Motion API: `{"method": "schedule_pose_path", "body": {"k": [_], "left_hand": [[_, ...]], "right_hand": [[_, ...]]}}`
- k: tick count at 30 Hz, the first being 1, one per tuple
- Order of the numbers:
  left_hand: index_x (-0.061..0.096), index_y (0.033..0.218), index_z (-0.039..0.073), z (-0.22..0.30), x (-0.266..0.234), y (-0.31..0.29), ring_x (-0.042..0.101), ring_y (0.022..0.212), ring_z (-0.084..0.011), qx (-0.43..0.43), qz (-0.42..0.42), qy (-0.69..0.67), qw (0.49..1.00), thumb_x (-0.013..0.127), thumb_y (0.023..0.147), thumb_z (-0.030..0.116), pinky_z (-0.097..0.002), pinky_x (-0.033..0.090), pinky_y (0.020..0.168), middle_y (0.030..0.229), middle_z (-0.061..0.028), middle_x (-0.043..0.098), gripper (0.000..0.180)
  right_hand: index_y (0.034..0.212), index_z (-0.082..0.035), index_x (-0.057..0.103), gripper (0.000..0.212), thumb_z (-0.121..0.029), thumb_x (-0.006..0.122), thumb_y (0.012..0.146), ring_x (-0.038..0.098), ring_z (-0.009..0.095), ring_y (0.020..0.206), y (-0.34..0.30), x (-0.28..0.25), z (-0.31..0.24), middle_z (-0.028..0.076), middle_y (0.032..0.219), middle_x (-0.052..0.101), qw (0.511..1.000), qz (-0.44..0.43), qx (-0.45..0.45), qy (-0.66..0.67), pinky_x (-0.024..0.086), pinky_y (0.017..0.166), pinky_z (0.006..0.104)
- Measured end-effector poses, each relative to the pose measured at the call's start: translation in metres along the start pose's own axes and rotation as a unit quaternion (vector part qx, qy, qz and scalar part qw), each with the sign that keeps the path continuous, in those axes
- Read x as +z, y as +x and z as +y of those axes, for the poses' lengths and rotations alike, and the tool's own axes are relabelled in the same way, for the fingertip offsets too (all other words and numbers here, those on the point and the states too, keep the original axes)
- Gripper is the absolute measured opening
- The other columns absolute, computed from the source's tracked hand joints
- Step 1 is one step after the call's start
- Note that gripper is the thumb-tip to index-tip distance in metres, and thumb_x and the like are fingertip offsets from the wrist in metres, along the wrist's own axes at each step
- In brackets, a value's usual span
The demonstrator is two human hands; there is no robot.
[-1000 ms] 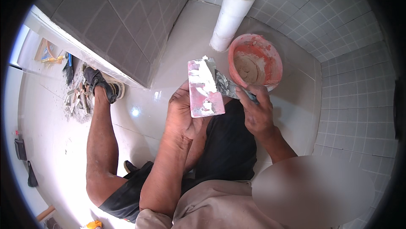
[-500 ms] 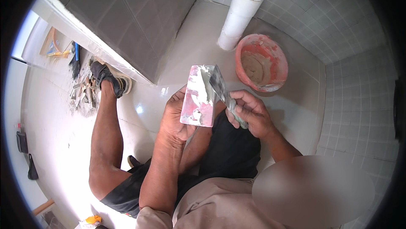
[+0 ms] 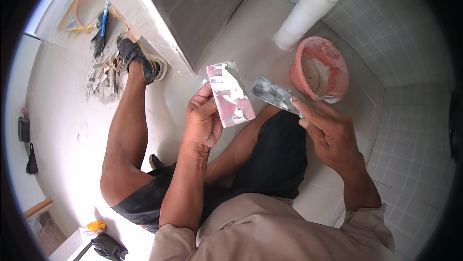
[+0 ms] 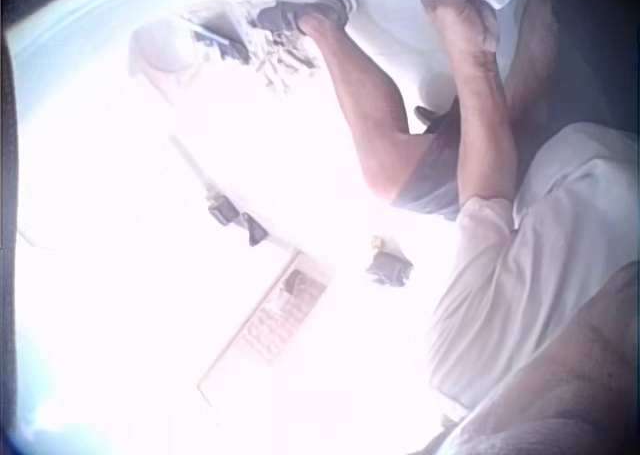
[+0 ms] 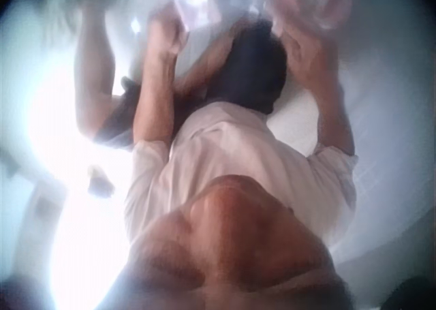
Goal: The person applies grout to the corner of a tiled wall and floor using a putty knife and a hawk. The person scoops grout from a bucket onto a hawk and then uses the putty knife to spread and smooth the grout into the gaps.
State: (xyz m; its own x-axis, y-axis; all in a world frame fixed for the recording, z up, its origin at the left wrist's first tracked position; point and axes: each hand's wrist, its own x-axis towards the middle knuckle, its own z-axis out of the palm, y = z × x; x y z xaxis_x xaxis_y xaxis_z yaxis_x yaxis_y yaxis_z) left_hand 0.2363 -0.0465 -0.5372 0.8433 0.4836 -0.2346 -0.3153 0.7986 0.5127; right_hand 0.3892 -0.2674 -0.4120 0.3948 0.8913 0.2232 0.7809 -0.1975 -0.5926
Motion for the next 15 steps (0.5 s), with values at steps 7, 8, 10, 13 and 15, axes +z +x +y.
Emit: {"method": "schedule_pose_path", "body": {"k": [7, 8, 10, 13, 15], "left_hand": [[0.058, 0.134, -0.007, -0.002, -0.002, -0.002, 0.069, 0.110, -0.0225, 0.041, 0.032, 0.028, 0.998, 0.058, 0.099, -0.004, -0.0359, 0.057, 0.097, 0.123, -0.0158, 0.069, 0.036], [0.059, 0.134, -0.007, -0.002, -0.001, -0.001, 0.069, 0.110, -0.0218, 0.050, 0.036, 0.041, 0.997, 0.058, 0.099, -0.003, -0.0350, 0.056, 0.096, 0.123, -0.0156, 0.069, 0.035], [0.059, 0.134, -0.007, -0.003, 0.000, -0.001, 0.070, 0.108, -0.0221, 0.054, 0.046, 0.049, 0.996, 0.057, 0.100, -0.002, -0.0359, 0.057, 0.094, 0.122, -0.0155, 0.070, 0.034], [0.060, 0.132, -0.007, -0.004, -0.007, -0.001, 0.071, 0.104, -0.0229, 0.072, 0.061, 0.078, 0.993, 0.056, 0.101, -0.002, -0.0378, 0.059, 0.091, 0.118, -0.0151, 0.071, 0.032], [0.062, 0.130, -0.007, -0.005, -0.014, -0.001, 0.071, 0.101, -0.0232, 0.081, 0.088, 0.089, 0.989, 0.056, 0.101, -0.002, -0.0392, 0.059, 0.089, 0.117, -0.0151, 0.072, 0.030]], "right_hand": [[0.127, -0.007, 0.070, 0.038, 0.000, 0.068, 0.089, 0.065, 0.030, 0.077, 0.021, 0.002, -0.023, 0.013, 0.090, 0.062, 0.985, -0.093, 0.011, -0.144, 0.051, 0.066, 0.0419], [0.125, -0.007, 0.070, 0.038, -0.001, 0.068, 0.088, 0.065, 0.030, 0.077, 0.023, 0.004, -0.025, 0.012, 0.088, 0.060, 0.983, -0.088, 0.003, -0.159, 0.051, 0.065, 0.0424], [0.124, -0.008, 0.071, 0.037, -0.001, 0.068, 0.088, 0.066, 0.031, 0.077, 0.027, 0.008, -0.033, 0.011, 0.089, 0.061, 0.971, -0.111, -0.007, -0.214, 0.052, 0.066, 0.0430], [0.121, -0.008, 0.071, 0.035, -0.003, 0.068, 0.086, 0.067, 0.031, 0.079, 0.036, 0.008, -0.046, 0.010, 0.090, 0.062, 0.946, -0.156, -0.029, -0.284, 0.053, 0.067, 0.0443], [0.120, -0.008, 0.072, 0.034, -0.004, 0.068, 0.086, 0.067, 0.032, 0.079, 0.044, 0.003, -0.051, 0.010, 0.089, 0.063, 0.936, -0.178, -0.042, -0.301, 0.054, 0.067, 0.0449]]}}
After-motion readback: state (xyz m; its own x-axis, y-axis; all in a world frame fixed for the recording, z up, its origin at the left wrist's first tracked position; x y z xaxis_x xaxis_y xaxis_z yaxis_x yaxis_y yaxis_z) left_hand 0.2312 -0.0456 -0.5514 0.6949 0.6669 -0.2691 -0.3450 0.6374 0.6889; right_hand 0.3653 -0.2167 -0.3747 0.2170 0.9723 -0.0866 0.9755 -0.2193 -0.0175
